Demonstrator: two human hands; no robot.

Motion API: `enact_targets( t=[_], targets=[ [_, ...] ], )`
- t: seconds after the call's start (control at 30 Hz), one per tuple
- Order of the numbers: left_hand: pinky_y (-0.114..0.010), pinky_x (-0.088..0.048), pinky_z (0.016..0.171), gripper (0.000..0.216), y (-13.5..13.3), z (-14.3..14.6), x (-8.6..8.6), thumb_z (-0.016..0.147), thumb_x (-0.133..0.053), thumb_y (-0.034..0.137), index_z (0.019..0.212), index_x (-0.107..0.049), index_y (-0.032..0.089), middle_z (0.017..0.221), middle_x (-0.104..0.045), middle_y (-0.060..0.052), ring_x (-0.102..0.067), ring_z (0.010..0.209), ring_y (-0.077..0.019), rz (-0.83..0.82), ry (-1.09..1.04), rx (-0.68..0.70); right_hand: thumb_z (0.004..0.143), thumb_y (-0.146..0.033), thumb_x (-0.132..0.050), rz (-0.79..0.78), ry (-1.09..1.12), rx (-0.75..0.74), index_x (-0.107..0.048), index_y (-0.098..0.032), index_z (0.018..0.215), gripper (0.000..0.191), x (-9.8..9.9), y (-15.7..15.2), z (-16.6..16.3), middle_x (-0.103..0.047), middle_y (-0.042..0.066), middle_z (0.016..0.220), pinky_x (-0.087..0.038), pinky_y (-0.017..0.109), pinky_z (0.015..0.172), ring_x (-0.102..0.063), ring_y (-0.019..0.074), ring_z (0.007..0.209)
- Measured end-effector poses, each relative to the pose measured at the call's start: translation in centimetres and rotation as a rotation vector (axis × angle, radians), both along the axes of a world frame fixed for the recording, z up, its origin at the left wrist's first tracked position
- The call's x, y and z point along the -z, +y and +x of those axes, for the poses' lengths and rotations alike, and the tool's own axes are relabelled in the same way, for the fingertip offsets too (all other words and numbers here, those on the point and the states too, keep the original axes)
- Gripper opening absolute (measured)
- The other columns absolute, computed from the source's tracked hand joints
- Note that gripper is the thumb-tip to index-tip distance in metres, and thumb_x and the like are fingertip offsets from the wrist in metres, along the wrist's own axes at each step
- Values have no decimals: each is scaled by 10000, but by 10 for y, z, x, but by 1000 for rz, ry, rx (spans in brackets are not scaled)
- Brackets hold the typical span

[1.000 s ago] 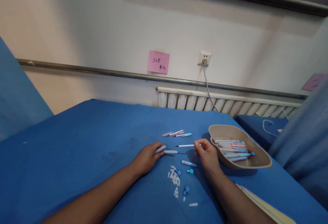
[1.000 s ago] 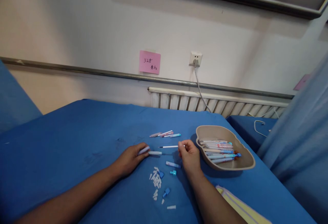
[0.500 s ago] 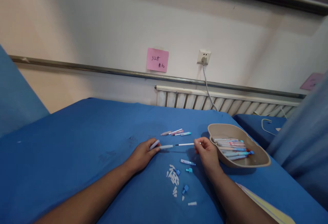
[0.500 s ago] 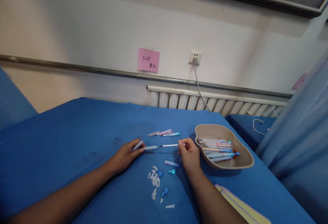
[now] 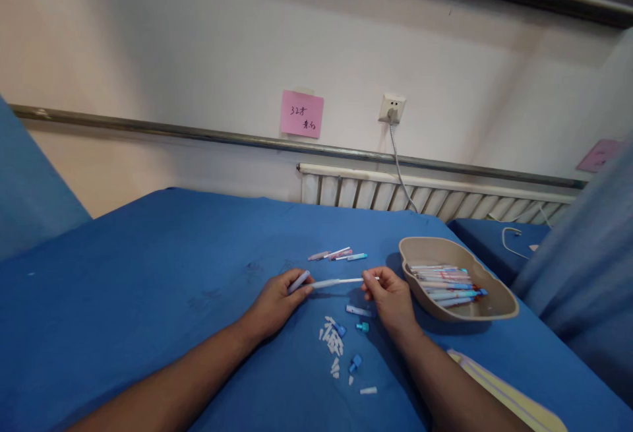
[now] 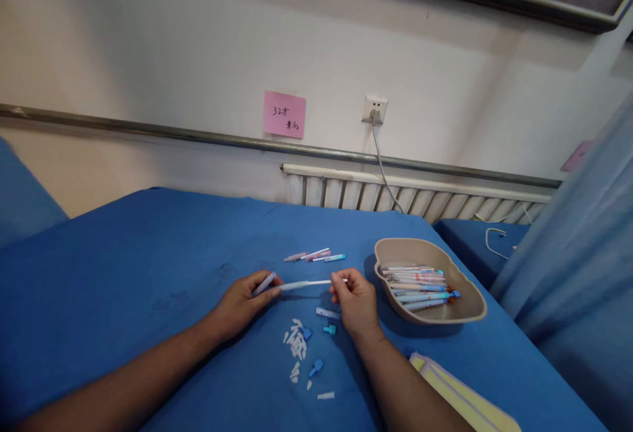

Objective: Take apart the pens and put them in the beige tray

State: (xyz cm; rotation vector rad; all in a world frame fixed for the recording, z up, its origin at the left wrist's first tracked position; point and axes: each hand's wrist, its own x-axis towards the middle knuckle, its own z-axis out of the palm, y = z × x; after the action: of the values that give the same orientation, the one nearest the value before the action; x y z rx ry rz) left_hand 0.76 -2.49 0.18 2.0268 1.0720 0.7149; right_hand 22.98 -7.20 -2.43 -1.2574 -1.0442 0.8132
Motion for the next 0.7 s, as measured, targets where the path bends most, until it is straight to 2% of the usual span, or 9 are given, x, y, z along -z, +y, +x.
enact_targets(
  t=[0.27, 0.57, 0.7],
  targets=[
    [-214, -414, 649, 215, -19, 12, -1, 792, -528, 369, 842, -615, 179, 728, -585, 34, -525, 697, -145, -59, -70, 32, 853, -540, -388, -28, -70, -221, -562, -170, 911, 413, 2, -11, -19, -552, -31, 545, -357, 205, 430, -475, 96, 427],
    [-241, -443, 725, 172, -24, 13, -2, 757, -562, 302, 876, -603, 185, 822, -630, 9, -576, 780, -166, -17, -136, -55, 859, -523, -381, -90, -3, -327, -525, -175, 911, 380, 1, -15, -23, -525, -52, 506, -318, 191, 399, -434, 81, 387],
    [-254, -451, 743, 184, -23, 12, -2, 746, -568, 301, 881, -601, 180, 840, -637, -2, -583, 797, -173, -25, -161, -65, 839, -531, -409, -84, -8, -282, -533, -171, 898, 385, 2, -14, -21, -522, -53, 498, -309, 186, 387, -419, 78, 382]
  ],
)
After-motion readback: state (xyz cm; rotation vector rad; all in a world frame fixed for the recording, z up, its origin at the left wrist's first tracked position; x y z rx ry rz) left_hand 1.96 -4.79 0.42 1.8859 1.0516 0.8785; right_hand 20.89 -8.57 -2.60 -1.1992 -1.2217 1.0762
